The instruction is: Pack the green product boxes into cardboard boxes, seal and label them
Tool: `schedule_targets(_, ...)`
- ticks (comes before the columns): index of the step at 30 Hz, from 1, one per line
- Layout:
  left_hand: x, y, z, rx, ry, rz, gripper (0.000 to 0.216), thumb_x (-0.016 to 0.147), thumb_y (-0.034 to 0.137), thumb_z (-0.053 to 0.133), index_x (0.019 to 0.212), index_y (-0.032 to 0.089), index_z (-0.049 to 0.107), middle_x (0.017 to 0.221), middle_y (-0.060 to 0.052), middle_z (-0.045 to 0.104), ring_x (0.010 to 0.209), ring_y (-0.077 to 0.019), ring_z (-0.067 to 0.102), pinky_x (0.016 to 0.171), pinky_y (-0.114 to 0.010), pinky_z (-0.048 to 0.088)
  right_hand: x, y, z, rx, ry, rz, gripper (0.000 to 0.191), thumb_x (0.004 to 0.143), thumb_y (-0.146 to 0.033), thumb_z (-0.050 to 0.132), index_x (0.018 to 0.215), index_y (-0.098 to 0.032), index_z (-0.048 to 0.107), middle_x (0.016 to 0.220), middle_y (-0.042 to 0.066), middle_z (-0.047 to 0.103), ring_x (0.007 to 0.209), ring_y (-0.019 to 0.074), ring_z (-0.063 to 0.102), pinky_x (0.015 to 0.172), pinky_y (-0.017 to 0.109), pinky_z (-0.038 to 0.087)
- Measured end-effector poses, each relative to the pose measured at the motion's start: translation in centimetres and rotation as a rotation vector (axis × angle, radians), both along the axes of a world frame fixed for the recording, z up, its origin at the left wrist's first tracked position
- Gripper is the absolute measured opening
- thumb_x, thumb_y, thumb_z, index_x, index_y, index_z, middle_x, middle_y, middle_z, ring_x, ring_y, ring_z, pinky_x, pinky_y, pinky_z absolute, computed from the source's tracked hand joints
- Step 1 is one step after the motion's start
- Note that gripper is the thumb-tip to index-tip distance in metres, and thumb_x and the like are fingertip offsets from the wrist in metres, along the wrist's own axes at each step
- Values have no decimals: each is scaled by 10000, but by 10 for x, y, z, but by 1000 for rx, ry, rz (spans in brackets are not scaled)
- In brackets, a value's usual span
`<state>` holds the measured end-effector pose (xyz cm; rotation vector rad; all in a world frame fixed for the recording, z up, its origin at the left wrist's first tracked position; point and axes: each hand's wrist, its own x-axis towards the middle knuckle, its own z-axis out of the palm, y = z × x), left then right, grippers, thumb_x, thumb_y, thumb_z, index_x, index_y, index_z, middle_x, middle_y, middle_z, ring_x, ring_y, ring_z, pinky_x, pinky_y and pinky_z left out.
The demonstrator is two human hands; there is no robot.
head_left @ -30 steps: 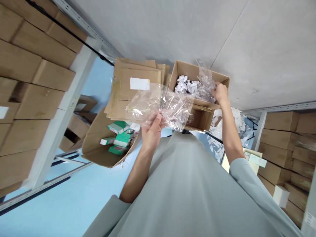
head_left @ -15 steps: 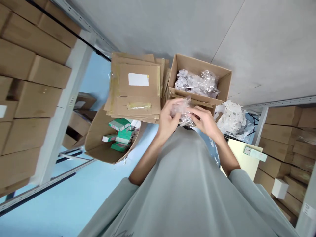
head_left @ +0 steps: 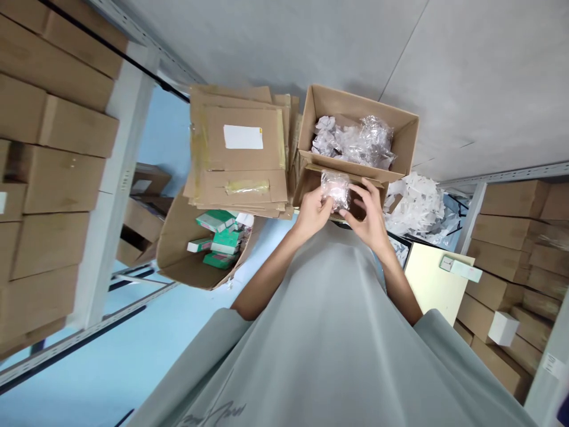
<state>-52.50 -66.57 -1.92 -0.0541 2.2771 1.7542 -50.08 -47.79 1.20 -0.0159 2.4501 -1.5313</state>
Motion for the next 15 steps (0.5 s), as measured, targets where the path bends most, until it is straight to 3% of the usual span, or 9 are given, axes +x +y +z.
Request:
schedule_targets(1,0,1,-5,0,-39,-22,353,1004,281,607,1325,204,731,937,-28,790,769,-191,729,842,-319,631,5,2,2,20,1,54,608,1021,-398,769,1612,-356,632,1776,113,464,1547,316,595,1179,481,629)
schedule_targets(3,1,3,-13,16,-106,-112,409,1003,265,622,1407,226,668,925,-5,768,747,-181,711,823,-309,620,12,4,2,53,1,123,598,1047,-323,706,1636,-384,618,1729,84,537,1536,296,613,1203,478,613)
schedule_targets(5,4,6,-18,50,-183,-217,342,1042,272,581,1365,241,685,883,3,739,709,-173,695,797,-304,615,15,7,-5,101,2,136,487,1075,-288,633,1549,-374,702,1576,77,676,1441,283,686,1198,460,602)
schedule_targets(7,7,9,-22,78,-223,-278,313,1073,299,541,1311,232,733,965,-31,759,755,-169,720,817,-303,625,13,10,-15,150,-21,102,375,1087,-286,594,1404,-318,792,1369,90,779,1249,281,770,1123,436,620)
schedule_targets(11,7,14,-30,111,-131,-227,383,1026,325,646,1360,209,794,1345,-130,781,1197,-229,770,1051,-353,623,4,18,-35,214,-163,-16,258,1089,-336,589,1134,-234,822,1047,70,827,909,248,781,930,376,630)
schedule_targets(13,3,17,-37,154,-143,-181,354,983,337,720,1285,195,837,1272,-134,826,1148,-240,788,1012,-372,645,2,21,-39,180,-197,-32,275,1112,-386,569,1145,-232,795,1016,58,820,882,235,767,905,363,627)
schedule_targets(15,-2,20,-44,199,-206,-111,292,927,348,790,1150,176,864,1111,-119,863,928,-218,802,867,-357,672,4,23,-40,129,-170,-19,284,1119,-411,566,1224,-244,770,1146,83,805,968,239,771,920,369,638)
